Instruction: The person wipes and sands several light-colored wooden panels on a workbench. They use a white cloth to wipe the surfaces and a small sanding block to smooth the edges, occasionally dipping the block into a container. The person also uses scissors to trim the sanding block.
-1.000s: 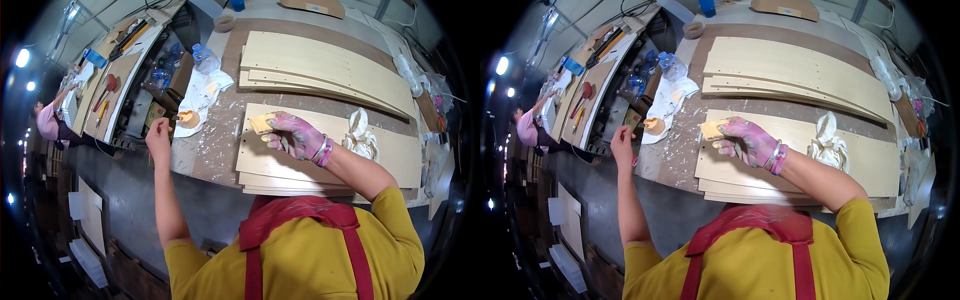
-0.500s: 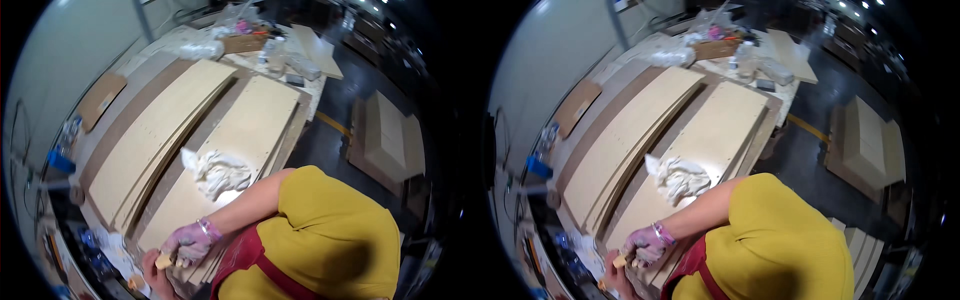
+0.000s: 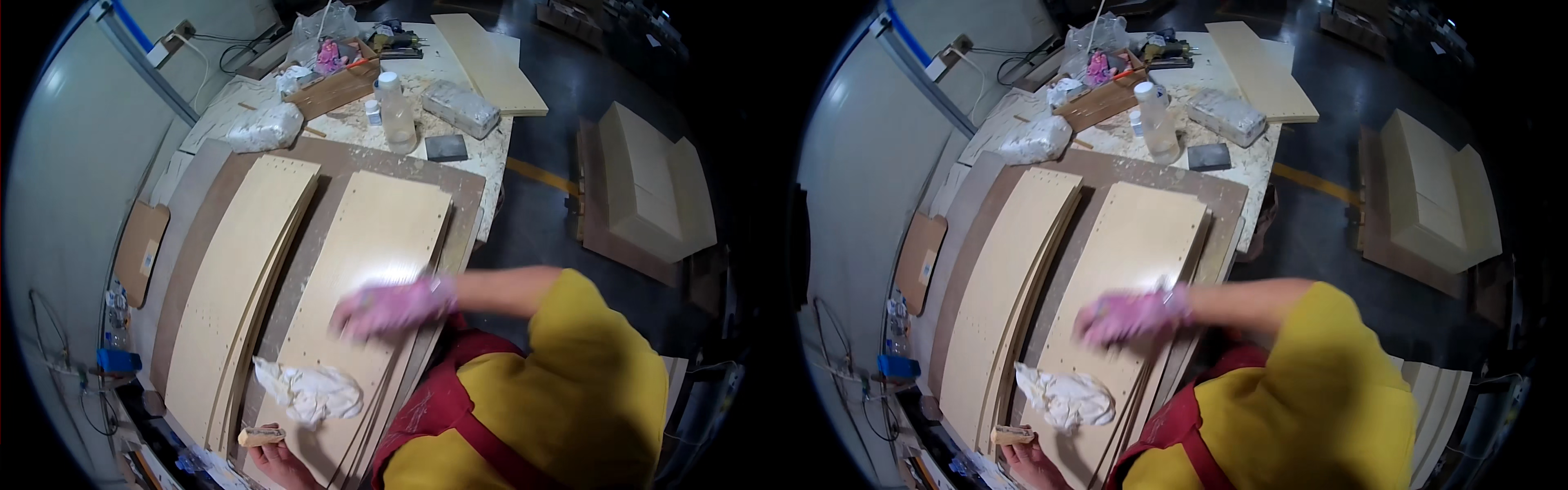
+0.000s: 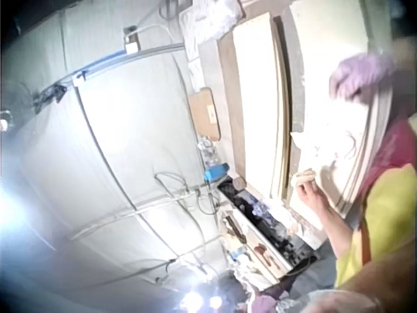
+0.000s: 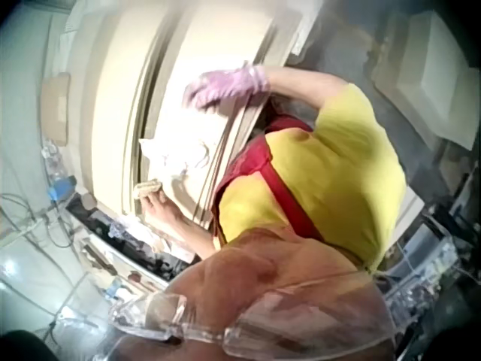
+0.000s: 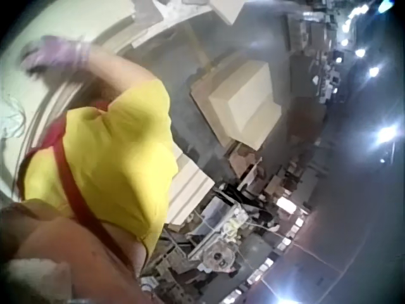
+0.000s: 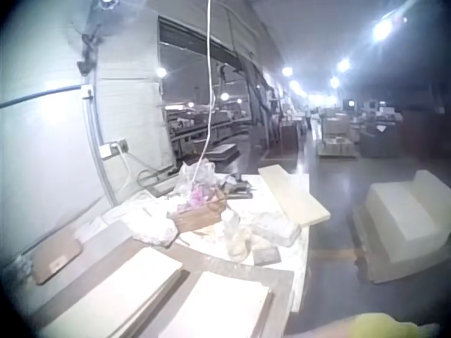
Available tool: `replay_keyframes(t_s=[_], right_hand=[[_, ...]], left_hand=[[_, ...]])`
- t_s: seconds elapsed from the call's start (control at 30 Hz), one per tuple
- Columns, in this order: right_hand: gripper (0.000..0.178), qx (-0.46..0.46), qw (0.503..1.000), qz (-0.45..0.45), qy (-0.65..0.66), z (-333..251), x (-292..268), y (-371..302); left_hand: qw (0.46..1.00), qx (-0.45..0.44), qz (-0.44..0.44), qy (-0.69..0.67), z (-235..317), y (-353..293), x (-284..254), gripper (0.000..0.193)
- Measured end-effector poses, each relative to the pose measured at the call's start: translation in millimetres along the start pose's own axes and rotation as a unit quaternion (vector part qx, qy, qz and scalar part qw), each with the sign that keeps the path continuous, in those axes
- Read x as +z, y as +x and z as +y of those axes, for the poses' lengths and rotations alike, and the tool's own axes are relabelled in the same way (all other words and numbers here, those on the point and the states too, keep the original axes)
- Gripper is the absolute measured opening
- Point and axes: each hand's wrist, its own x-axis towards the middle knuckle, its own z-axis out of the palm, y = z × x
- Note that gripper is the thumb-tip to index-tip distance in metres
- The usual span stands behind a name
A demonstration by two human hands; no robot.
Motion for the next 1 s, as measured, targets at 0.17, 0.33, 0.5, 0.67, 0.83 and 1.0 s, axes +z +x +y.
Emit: replay_keyframes(t_s=[0.17, 0.33, 0.5, 0.67, 0.83, 1.0], right_hand=[[0.026, -0.09, 0.888, 0.441, -0.096, 2.5, -255.4, -90.6], [0.017, -0.015, 0.696, 0.456, -0.554, 27.2, -433.9, -90.7], [0.018, 0.077, 0.728, 0.304, -0.61, 46.7, -472.5, -34.9], [0.015, 0.059, 0.721, 0.411, -0.554, 54.9, -489.0, -5.6], [0.02, 0.172, 0.731, 0.392, -0.531, 31.1, -485.5, 20.9], [0.024, 0.234, 0.714, 0.357, -0.555, 31.1, -494.8, 50.6]], left_hand=[[0.997, -0.074, -0.006, -0.026, 4.4, 1.7, 95.4, 0.026], [0.981, -0.065, -0.067, 0.169, 9.9, 18.0, 146.6, 0.034], [0.935, -0.163, -0.038, 0.314, 5.5, 38.1, 181.9, 0.043], [0.934, -0.173, -0.049, 0.308, 0.2, 42.8, 205.8, 0.043], [0.953, -0.195, -0.054, 0.227, -12.3, 43.1, 208.5, 0.033], [0.961, -0.211, -0.025, 0.175, -20.6, 44.4, 206.5, 0.028]])
